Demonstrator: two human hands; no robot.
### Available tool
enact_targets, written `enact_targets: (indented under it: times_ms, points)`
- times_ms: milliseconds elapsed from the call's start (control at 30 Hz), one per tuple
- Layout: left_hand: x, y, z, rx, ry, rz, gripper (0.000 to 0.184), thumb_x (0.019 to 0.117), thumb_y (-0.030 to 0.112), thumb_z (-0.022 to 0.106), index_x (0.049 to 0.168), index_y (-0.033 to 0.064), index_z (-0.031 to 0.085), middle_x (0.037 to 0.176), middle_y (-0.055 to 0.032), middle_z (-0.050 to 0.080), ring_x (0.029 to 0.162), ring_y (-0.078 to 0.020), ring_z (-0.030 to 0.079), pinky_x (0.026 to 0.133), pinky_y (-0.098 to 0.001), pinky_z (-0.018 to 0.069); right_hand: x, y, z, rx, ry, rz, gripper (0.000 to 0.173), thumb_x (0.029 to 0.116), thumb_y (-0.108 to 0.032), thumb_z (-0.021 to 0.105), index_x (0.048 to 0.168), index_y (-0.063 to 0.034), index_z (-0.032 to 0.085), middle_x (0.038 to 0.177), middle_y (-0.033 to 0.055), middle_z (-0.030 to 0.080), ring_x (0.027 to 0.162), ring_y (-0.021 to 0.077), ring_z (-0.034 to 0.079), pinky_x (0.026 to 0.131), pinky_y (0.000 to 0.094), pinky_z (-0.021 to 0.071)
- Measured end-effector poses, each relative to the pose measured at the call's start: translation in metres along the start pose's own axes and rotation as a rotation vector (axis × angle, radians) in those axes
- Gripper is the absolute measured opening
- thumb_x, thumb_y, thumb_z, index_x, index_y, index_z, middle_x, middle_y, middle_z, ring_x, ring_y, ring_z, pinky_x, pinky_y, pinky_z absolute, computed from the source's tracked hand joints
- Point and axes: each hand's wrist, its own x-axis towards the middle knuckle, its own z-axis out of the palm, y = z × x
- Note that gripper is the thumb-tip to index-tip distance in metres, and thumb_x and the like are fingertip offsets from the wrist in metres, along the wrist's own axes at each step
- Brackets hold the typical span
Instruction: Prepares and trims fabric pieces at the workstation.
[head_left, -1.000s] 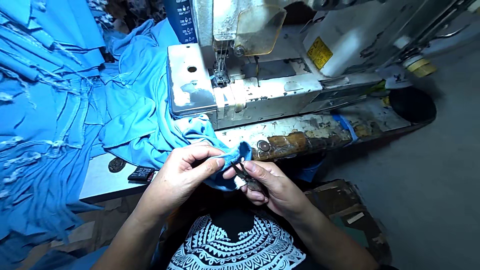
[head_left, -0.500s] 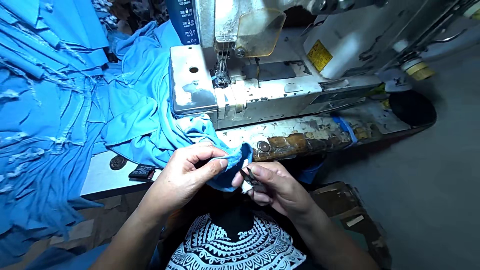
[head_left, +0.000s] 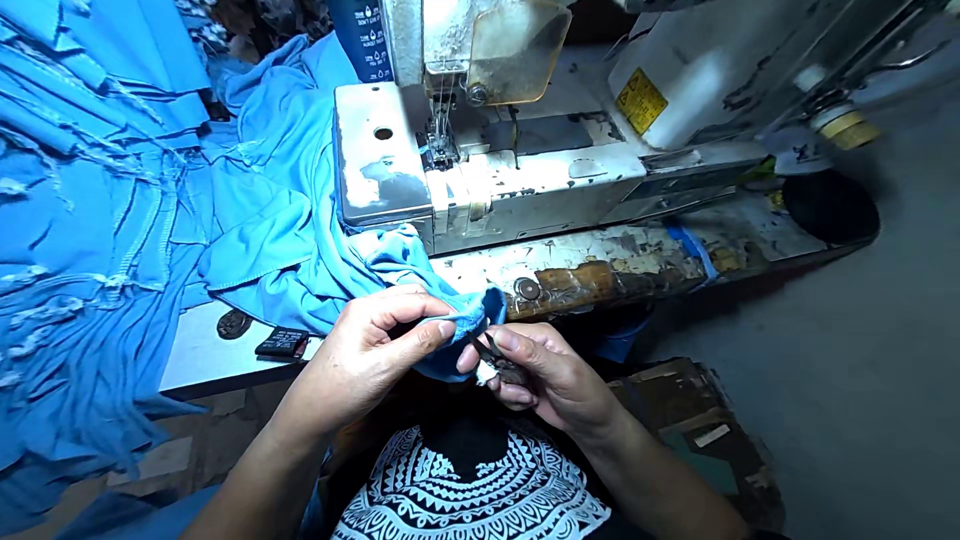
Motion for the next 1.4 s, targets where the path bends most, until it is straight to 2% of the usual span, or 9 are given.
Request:
enact_targets:
  times_ms: [167, 333, 533, 967, 1033, 1133, 1267, 1333, 1400]
  points:
    - [0.0, 0.002, 0.003, 0.031, -0.018, 0.032, 0.014, 0.0948, 0.017, 0.065, 0.09, 0.012, 0.077, 0.085, 0.007, 0.068, 0.082, 0.0001, 0.064, 0.072, -0.0136, 0.0534, 0.002, 0.0, 0.0, -0.015, -0.009, 0.003, 0.033, 0.1073, -0.029, 0.052, 0.105, -0.0049, 0.074, 0.079, -0.0086, 0.066, 0.055, -0.0084, 0.047, 0.049, 0.0086, 0.0378]
    - [0.0, -0.001, 0.006, 0.006, -0.027, -0.028, 0.015, 0.0954, 0.019, 0.064, 0.088, 0.0134, 0.076, 0.084, 0.0083, 0.068, 0.079, 0.0018, 0.064, 0.07, -0.013, 0.0524, 0.0, 0.004, 0.005, -0.066, 0.049, -0.138, 0.031, 0.1054, -0.023, 0.056, 0.089, -0.0052, 0.076, 0.073, -0.0074, 0.067, 0.057, -0.0096, 0.05, 0.05, 0.0077, 0.0375]
    - [0.0, -0.003, 0.007, -0.175, 0.01, -0.099, 0.008, 0.0946, 0.013, 0.067, 0.093, 0.0109, 0.075, 0.081, 0.0027, 0.071, 0.074, -0.0023, 0.067, 0.069, -0.0164, 0.0557, -0.006, -0.002, -0.004, -0.175, -0.014, -0.117, 0.035, 0.1076, -0.035, 0.052, 0.107, -0.0069, 0.073, 0.08, -0.0101, 0.065, 0.059, -0.0094, 0.047, 0.051, 0.0079, 0.0362]
    - [-0.001, 0.0, 0.008, -0.125, 0.017, -0.062, 0.01, 0.0933, 0.013, 0.067, 0.091, 0.0113, 0.077, 0.091, 0.0022, 0.072, 0.084, -0.0047, 0.068, 0.075, -0.0182, 0.0568, -0.005, 0.002, 0.002, -0.092, 0.033, -0.008, 0.034, 0.1088, -0.029, 0.049, 0.104, -0.0058, 0.073, 0.075, -0.0089, 0.062, 0.055, -0.008, 0.047, 0.048, 0.0085, 0.0366]
    - [-0.001, -0.001, 0.008, -0.1, 0.007, -0.052, 0.011, 0.0934, 0.014, 0.067, 0.09, 0.0116, 0.077, 0.09, 0.003, 0.071, 0.084, -0.0039, 0.067, 0.074, -0.0174, 0.0564, -0.009, 0.0, 0.001, -0.18, -0.097, -0.133, 0.037, 0.1072, -0.037, 0.05, 0.102, -0.0101, 0.076, 0.081, -0.01, 0.068, 0.061, -0.0098, 0.05, 0.052, 0.008, 0.0385]
    - [-0.002, -0.002, 0.007, -0.042, -0.01, -0.04, 0.012, 0.0945, 0.016, 0.066, 0.089, 0.0132, 0.076, 0.088, 0.0057, 0.07, 0.081, -0.0015, 0.066, 0.072, -0.0162, 0.0556, -0.017, -0.022, 0.001, -0.312, -0.32, -0.405, 0.046, 0.1061, -0.049, 0.047, 0.105, -0.012, 0.073, 0.094, -0.0072, 0.074, 0.083, -0.0062, 0.063, 0.074, 0.0124, 0.05]
    - [-0.014, 0.005, -0.014, 0.249, 0.126, 0.05, 0.017, 0.0974, 0.025, 0.065, 0.101, 0.0144, 0.077, 0.095, 0.008, 0.072, 0.088, -0.0013, 0.068, 0.078, -0.0189, 0.0581, -0.008, -0.042, -0.039, -0.962, 0.297, -0.588, 0.027, 0.1046, -0.034, 0.056, 0.106, -0.0178, 0.078, 0.095, -0.0103, 0.073, 0.077, -0.0053, 0.061, 0.067, 0.0129, 0.0507]
    - [-0.024, -0.003, -0.043, 0.63, 0.423, 0.051, 0.026, 0.0978, 0.03, 0.064, 0.112, 0.0114, 0.075, 0.102, 0.002, 0.072, 0.093, -0.0062, 0.067, 0.083, -0.0257, 0.0568, 0.011, -0.043, -0.068, -1.469, 0.578, -0.607, 0.03, 0.1004, -0.036, 0.063, 0.109, -0.0105, 0.078, 0.098, 0.0046, 0.075, 0.086, 0.0119, 0.069, 0.078, 0.0309, 0.056]
    - [-0.033, -0.018, -0.076, 0.939, 0.625, -0.096, 0.047, 0.0978, 0.034, 0.067, 0.132, 0.002, 0.065, 0.125, -0.0207, 0.065, 0.117, -0.0363, 0.061, 0.097, -0.0545, 0.0493, 0.022, -0.041, -0.082, -1.746, 0.66, -0.574, 0.046, 0.0985, -0.042, 0.064, 0.125, -0.0052, 0.072, 0.109, 0.0225, 0.071, 0.104, 0.0405, 0.065, 0.091, 0.0572, 0.0505]
